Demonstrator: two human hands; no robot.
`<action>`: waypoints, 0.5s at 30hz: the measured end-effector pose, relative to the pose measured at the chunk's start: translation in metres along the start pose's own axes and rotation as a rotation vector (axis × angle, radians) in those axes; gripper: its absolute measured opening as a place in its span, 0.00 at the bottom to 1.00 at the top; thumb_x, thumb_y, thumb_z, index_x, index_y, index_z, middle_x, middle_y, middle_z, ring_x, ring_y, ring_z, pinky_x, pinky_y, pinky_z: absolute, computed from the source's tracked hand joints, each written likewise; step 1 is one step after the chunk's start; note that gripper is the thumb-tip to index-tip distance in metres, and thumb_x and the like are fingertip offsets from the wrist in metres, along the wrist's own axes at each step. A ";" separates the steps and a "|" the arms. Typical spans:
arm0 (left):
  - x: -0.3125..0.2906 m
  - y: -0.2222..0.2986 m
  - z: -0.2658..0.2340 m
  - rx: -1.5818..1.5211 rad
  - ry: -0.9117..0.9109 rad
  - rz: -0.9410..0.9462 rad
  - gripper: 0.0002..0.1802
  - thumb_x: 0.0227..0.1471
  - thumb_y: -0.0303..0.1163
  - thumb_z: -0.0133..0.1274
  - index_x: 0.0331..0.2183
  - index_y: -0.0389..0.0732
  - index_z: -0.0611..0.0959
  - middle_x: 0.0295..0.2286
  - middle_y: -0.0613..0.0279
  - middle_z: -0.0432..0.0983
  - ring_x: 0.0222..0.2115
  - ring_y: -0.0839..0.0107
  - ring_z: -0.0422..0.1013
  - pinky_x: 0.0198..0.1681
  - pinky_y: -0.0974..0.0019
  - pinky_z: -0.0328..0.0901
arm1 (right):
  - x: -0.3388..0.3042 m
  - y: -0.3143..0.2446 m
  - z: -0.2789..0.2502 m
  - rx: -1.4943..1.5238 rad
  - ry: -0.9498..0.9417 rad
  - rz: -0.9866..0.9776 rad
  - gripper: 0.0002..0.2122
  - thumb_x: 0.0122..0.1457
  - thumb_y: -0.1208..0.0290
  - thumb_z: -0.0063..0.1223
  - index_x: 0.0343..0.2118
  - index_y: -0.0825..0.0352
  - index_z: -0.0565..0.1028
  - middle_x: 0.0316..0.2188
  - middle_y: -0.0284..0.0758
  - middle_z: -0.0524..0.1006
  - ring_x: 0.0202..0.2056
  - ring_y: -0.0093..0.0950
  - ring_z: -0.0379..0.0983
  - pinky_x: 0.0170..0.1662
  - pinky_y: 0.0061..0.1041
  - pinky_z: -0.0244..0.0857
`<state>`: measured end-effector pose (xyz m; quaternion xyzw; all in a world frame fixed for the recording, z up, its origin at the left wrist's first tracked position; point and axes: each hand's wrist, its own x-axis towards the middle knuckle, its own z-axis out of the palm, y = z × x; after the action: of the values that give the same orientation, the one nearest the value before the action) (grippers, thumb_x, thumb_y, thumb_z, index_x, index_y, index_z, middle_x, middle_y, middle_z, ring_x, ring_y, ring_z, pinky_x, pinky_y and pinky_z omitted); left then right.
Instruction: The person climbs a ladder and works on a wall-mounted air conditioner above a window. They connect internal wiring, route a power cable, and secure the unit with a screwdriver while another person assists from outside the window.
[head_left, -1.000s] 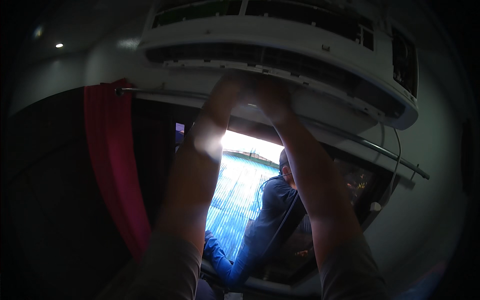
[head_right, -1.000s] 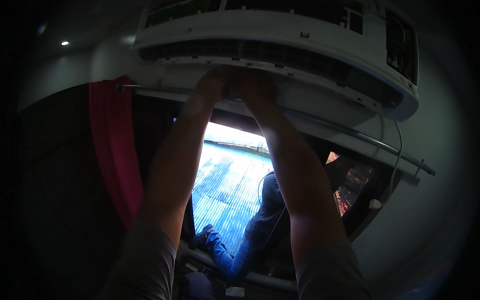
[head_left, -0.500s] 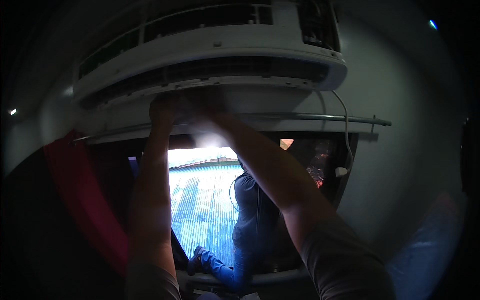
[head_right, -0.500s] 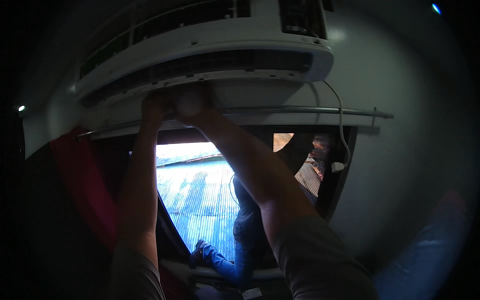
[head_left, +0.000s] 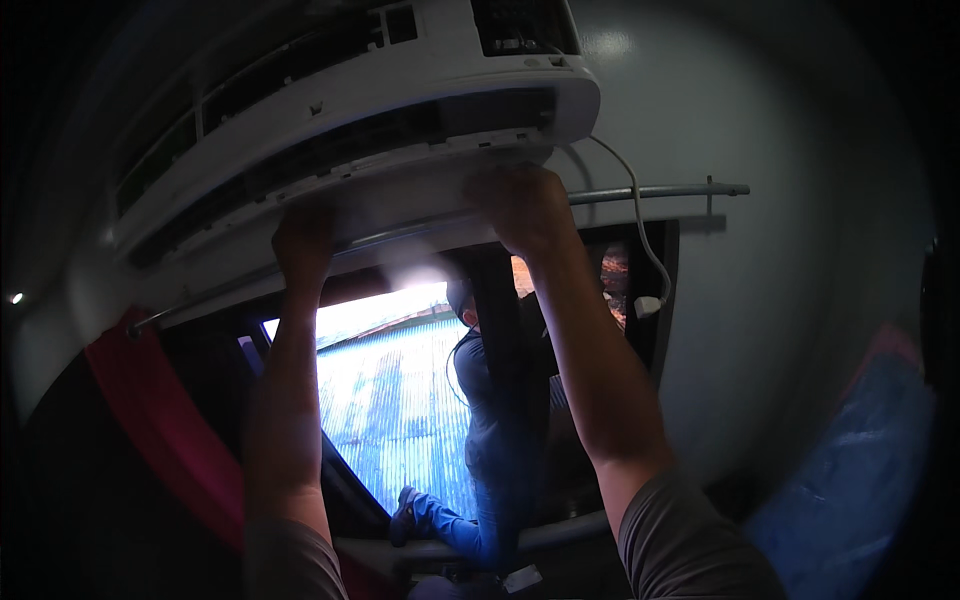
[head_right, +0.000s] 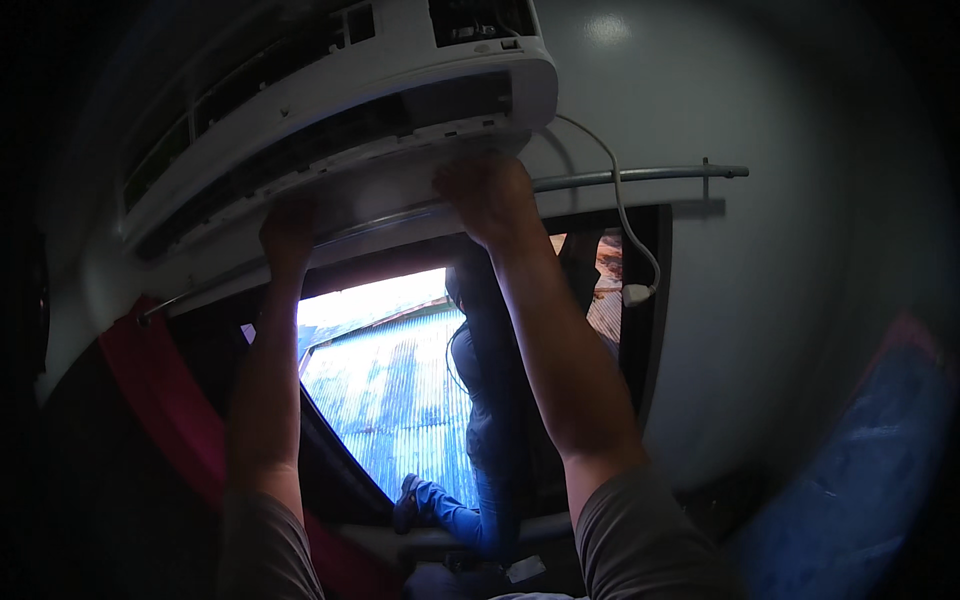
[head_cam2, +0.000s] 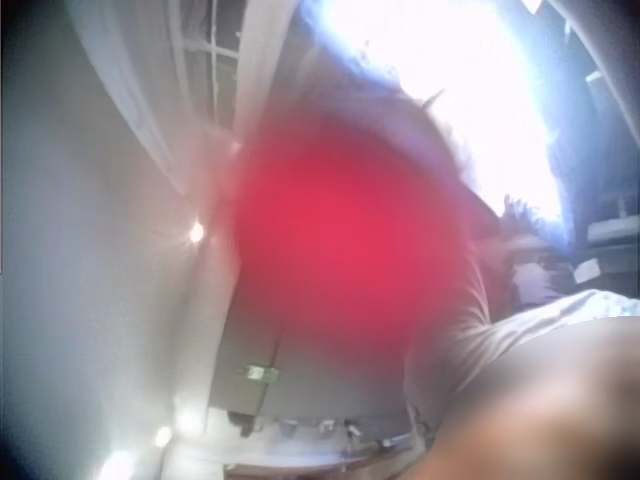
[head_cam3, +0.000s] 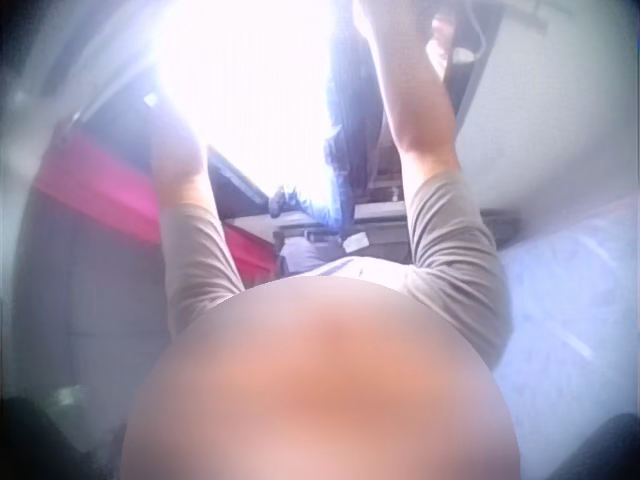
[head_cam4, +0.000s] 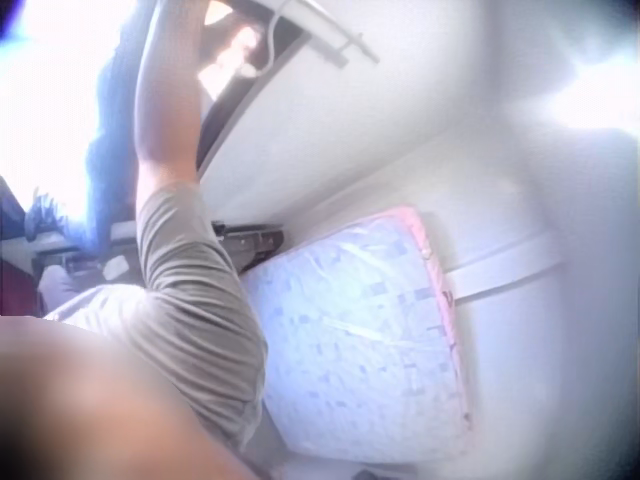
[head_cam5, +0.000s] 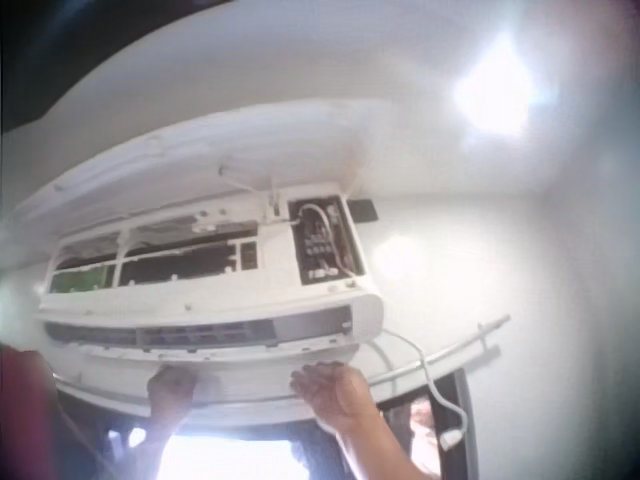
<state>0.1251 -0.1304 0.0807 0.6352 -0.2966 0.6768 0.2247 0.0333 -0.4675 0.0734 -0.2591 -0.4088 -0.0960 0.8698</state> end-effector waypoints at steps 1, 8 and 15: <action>-0.002 0.022 -0.001 -0.121 0.012 -0.050 0.12 0.58 0.34 0.61 0.44 0.45 0.88 0.39 0.55 0.85 0.41 0.54 0.81 0.49 0.53 0.74 | 0.010 -0.006 -0.003 0.081 -0.147 0.032 0.16 0.67 0.66 0.50 0.50 0.73 0.75 0.47 0.50 0.77 0.52 0.46 0.74 0.58 0.50 0.68; 0.036 0.145 0.011 0.051 0.099 0.260 0.25 0.52 0.33 0.66 0.52 0.42 0.82 0.49 0.49 0.78 0.50 0.50 0.74 0.54 0.50 0.69 | 0.039 0.004 -0.004 0.110 -0.080 -0.085 0.13 0.64 0.67 0.52 0.48 0.67 0.77 0.43 0.42 0.79 0.43 0.35 0.78 0.48 0.37 0.73; 0.059 0.166 0.030 0.181 -0.014 0.418 0.30 0.46 0.30 0.68 0.53 0.43 0.81 0.52 0.49 0.76 0.55 0.47 0.71 0.59 0.45 0.65 | 0.033 -0.021 -0.014 -0.507 -0.141 -0.176 0.18 0.65 0.67 0.50 0.55 0.68 0.74 0.50 0.45 0.78 0.48 0.40 0.78 0.50 0.41 0.75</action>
<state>0.0278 -0.2754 0.1206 0.5823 -0.3614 0.7280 0.0199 0.0560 -0.4911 0.0989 -0.4381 -0.4522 -0.2524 0.7347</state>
